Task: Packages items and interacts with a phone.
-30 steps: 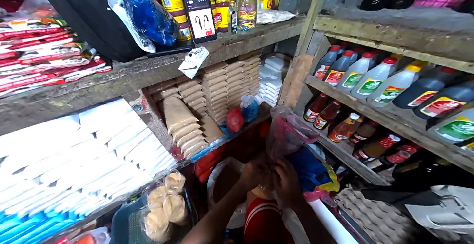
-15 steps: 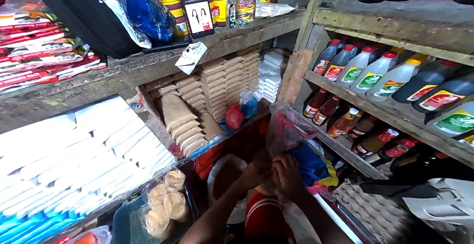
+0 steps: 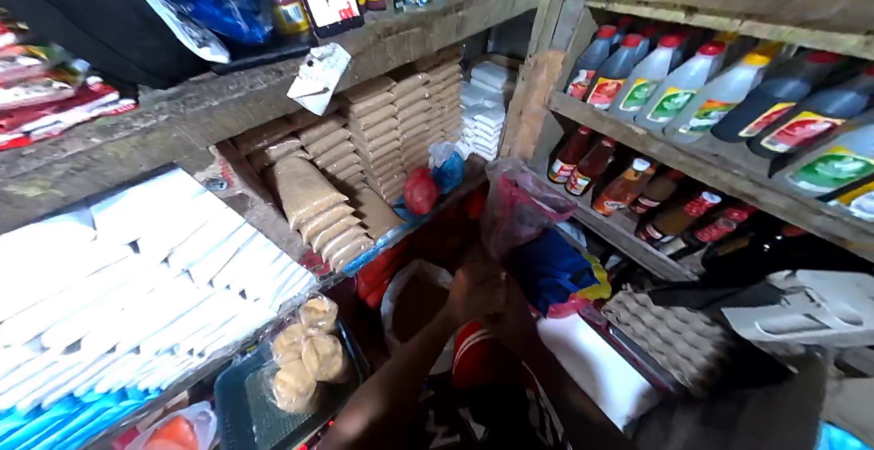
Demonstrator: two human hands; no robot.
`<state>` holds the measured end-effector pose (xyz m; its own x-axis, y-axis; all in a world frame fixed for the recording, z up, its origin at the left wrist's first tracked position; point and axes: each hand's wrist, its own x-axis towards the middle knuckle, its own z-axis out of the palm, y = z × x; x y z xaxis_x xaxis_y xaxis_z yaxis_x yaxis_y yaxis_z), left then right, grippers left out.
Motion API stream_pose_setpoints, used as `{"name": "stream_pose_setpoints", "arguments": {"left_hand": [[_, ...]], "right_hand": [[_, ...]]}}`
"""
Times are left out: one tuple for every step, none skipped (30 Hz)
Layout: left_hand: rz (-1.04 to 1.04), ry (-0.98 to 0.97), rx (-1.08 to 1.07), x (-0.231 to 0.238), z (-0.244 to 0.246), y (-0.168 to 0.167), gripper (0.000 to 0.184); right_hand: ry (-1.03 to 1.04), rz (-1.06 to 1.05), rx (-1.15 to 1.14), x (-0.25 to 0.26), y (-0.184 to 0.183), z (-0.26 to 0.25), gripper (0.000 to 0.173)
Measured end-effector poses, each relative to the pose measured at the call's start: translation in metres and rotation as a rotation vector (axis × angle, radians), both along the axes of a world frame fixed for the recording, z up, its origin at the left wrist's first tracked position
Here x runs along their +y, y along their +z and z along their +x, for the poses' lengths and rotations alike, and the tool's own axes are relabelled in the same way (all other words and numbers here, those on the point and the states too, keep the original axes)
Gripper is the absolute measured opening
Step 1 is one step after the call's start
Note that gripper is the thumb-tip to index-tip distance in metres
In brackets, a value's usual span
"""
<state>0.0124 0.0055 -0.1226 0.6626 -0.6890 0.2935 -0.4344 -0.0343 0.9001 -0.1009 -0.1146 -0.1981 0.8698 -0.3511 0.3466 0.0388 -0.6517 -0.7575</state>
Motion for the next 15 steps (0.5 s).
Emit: {"name": "stream_pose_setpoints", "arguments": {"left_hand": [[-0.012, -0.005, 0.016, 0.000, -0.002, 0.009, 0.018], [-0.035, -0.009, 0.033, 0.001, -0.004, 0.019, 0.017], [-0.070, -0.007, 0.053, 0.003, -0.004, 0.028, 0.016], [-0.111, -0.004, 0.091, 0.005, -0.003, 0.037, 0.014], [-0.159, 0.003, 0.135, 0.008, 0.000, 0.046, 0.011], [-0.200, 0.005, 0.174, 0.011, 0.004, 0.056, 0.009], [-0.232, 0.000, 0.200, 0.016, 0.007, 0.066, 0.008], [-0.251, -0.006, 0.212, 0.020, 0.008, 0.077, 0.007], [-0.261, -0.022, 0.209, 0.024, 0.008, 0.088, 0.007], [-0.279, -0.048, 0.196, 0.028, 0.008, 0.098, 0.007], [-0.297, -0.080, 0.184, 0.032, 0.008, 0.107, 0.008], [-0.302, -0.106, 0.168, 0.036, 0.008, 0.116, 0.009], [-0.293, -0.130, 0.144, 0.041, 0.009, 0.124, 0.009], [-0.277, -0.147, 0.119, 0.045, 0.009, 0.133, 0.009], [-0.268, -0.156, 0.097, 0.049, 0.010, 0.142, 0.009]], "right_hand": [[-0.013, 0.008, -0.002, 0.001, 0.004, 0.000, 0.112], [-0.019, 0.028, 0.007, 0.003, 0.008, -0.001, 0.116], [-0.014, 0.065, 0.015, 0.005, 0.011, -0.003, 0.122], [-0.003, 0.110, 0.030, 0.006, 0.012, -0.005, 0.128], [-0.001, 0.148, 0.053, 0.007, 0.011, -0.007, 0.132], [-0.005, 0.166, 0.081, 0.009, 0.009, -0.008, 0.134], [-0.011, 0.181, 0.086, 0.012, 0.010, -0.009, 0.134], [-0.022, 0.205, 0.074, 0.014, 0.014, -0.008, 0.131], [-0.036, 0.215, 0.069, 0.016, 0.021, -0.006, 0.128], [-0.035, 0.224, 0.091, 0.015, 0.029, -0.002, 0.126], [-0.030, 0.230, 0.115, 0.014, 0.037, 0.003, 0.123], [-0.018, 0.238, 0.139, 0.012, 0.044, 0.008, 0.118], [-0.001, 0.241, 0.153, 0.010, 0.049, 0.014, 0.115], [0.022, 0.237, 0.161, 0.007, 0.055, 0.019, 0.114], [0.040, 0.231, 0.157, 0.006, 0.062, 0.024, 0.111]]}}
